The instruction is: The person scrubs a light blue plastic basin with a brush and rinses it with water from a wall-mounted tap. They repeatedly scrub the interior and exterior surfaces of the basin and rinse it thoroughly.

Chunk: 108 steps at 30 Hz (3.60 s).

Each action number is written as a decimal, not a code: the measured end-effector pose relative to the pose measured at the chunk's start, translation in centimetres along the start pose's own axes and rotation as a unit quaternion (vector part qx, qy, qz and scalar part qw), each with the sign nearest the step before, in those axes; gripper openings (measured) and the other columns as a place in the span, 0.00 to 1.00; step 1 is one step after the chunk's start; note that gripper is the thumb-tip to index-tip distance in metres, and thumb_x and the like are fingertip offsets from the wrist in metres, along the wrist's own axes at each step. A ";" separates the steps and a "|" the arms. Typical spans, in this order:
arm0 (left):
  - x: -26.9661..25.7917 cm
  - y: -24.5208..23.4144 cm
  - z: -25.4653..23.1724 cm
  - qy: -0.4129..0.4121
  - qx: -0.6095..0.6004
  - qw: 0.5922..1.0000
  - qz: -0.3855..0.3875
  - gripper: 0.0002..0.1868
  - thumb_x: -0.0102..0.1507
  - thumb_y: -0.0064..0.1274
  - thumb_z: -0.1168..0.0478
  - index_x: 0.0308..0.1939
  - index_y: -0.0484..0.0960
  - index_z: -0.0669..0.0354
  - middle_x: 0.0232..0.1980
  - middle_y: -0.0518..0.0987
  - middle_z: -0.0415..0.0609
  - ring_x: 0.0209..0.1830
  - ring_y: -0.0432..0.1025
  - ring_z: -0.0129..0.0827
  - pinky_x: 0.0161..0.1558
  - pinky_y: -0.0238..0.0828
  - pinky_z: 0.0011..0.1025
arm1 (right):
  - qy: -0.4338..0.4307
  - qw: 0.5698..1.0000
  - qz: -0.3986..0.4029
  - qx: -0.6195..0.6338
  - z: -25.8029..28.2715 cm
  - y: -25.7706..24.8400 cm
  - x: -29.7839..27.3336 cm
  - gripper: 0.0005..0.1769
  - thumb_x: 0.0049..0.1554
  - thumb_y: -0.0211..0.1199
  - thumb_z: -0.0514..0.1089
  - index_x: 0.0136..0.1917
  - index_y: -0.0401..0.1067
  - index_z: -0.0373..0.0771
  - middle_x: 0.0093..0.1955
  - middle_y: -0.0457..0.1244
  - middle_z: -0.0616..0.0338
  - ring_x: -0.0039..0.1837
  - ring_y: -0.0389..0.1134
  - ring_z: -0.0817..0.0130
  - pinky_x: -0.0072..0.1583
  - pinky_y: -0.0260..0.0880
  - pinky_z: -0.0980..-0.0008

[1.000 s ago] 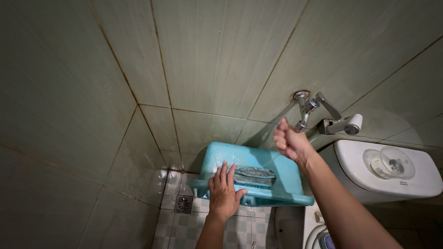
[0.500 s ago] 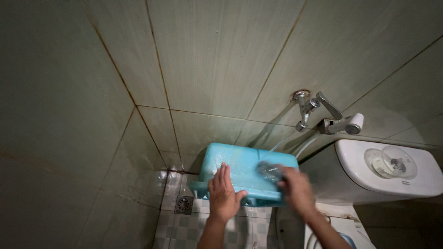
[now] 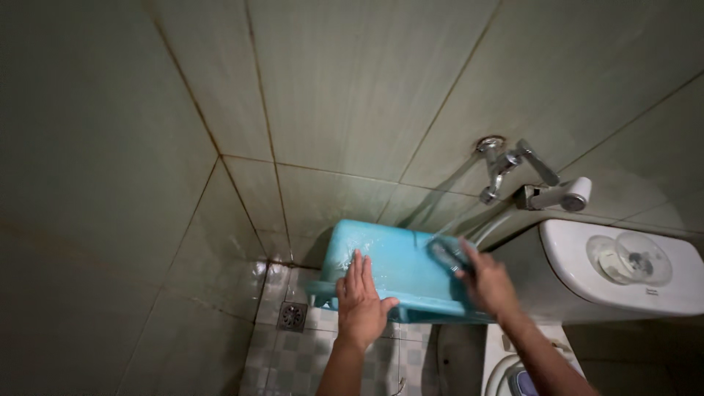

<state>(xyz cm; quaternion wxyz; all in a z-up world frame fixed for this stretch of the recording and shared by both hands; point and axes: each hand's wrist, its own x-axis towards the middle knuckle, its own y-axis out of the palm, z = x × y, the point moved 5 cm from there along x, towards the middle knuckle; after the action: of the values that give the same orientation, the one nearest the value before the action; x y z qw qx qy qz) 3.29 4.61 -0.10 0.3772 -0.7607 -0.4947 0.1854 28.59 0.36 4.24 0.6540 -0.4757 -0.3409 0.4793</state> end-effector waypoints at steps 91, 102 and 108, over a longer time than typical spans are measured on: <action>1.2 3.8 2.2 0.027 0.117 0.992 -0.041 0.59 0.58 0.45 0.32 0.76 0.43 0.74 0.82 0.39 0.65 0.81 0.39 0.46 0.68 0.39 0.52 | 0.072 0.992 -0.039 0.098 1.7 1.1 4.3 0.42 0.51 0.72 0.60 0.72 0.61 0.44 0.64 0.64 0.47 0.62 0.66 0.43 0.62 0.68 0.50; 0.6 2.5 1.1 0.017 0.096 0.995 -0.025 0.61 0.58 0.53 0.35 0.73 0.40 0.80 0.80 0.38 0.72 0.81 0.39 0.53 0.69 0.39 0.51 | -0.024 0.991 0.048 0.124 4.2 1.8 2.5 0.38 0.52 0.70 0.57 0.73 0.64 0.49 0.64 0.65 0.51 0.62 0.66 0.45 0.65 0.66 0.54; 0.2 1.5 1.4 0.044 0.057 0.994 -0.082 0.62 0.56 0.53 0.37 0.74 0.38 0.82 0.79 0.39 0.76 0.80 0.37 0.57 0.70 0.38 0.53 | -0.173 0.971 -0.057 0.154 12.1 5.7 4.8 0.38 0.52 0.70 0.54 0.73 0.65 0.47 0.61 0.67 0.50 0.61 0.66 0.45 0.63 0.68 0.55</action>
<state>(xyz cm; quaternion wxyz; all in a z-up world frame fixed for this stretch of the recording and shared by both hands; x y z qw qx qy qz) 3.38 4.98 -2.08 0.4554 -0.7021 -0.5268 0.1483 17.48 9.02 2.63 0.6769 -0.2587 -0.3971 0.5632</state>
